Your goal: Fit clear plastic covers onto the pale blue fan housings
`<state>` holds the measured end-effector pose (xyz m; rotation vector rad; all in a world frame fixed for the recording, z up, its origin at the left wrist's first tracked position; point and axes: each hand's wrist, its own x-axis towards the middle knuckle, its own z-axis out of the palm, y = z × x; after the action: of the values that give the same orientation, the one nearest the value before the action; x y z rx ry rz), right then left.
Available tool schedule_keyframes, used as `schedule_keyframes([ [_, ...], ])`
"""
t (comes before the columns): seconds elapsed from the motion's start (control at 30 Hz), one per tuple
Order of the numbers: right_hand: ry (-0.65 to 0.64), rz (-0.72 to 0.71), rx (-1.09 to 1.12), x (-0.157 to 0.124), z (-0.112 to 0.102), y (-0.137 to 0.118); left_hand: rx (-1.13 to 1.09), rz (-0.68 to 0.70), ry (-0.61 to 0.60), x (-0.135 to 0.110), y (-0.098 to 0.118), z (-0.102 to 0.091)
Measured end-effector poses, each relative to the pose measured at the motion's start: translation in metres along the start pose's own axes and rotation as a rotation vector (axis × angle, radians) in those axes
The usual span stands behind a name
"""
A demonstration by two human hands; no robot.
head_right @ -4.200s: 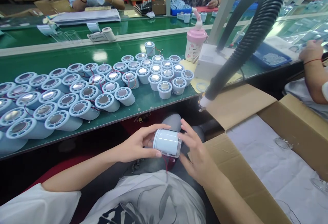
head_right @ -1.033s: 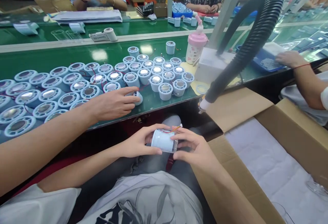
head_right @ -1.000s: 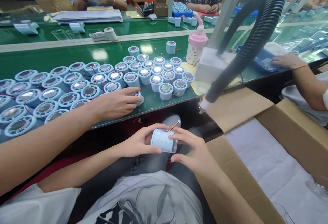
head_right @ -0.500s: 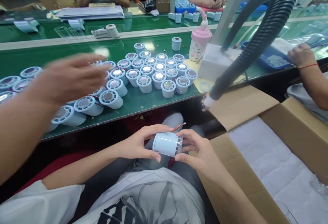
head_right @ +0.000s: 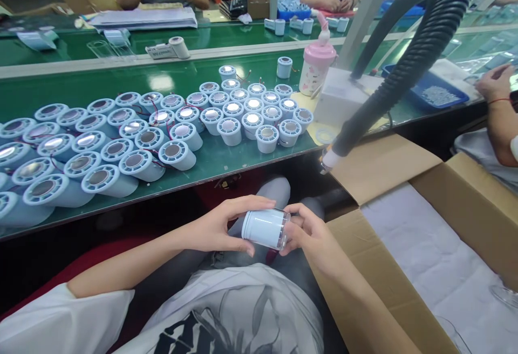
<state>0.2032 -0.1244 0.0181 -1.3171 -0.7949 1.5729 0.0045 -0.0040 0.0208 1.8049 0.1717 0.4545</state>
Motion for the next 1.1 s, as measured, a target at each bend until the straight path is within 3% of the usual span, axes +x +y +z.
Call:
schedule_keyframes([
  [0.37, -0.057, 0.172, 0.082, 0.006, 0.006, 0.004, -0.114, -0.041, -0.019, -0.002, -0.001, 0.001],
  [0.6, -0.119, 0.335, 0.172, 0.006, 0.007, 0.003, -0.065, 0.001, -0.022, -0.002, -0.003, 0.003],
  [0.83, -0.183, 0.434, 0.21, 0.007, 0.005, 0.01, -0.049, -0.071, -0.023, -0.001, 0.009, 0.006],
  [0.9, -0.161, 0.283, 0.143, 0.007, 0.004, 0.015, -0.036, -0.138, -0.008, -0.001, 0.012, 0.006],
  [1.03, 0.034, -0.471, -0.314, 0.001, -0.003, 0.022, -0.124, -0.271, -0.003, -0.001, 0.016, 0.006],
  [1.1, 0.046, -0.787, -0.633, -0.003, -0.007, 0.021, -0.169, -0.309, -0.019, -0.001, 0.016, 0.005],
])
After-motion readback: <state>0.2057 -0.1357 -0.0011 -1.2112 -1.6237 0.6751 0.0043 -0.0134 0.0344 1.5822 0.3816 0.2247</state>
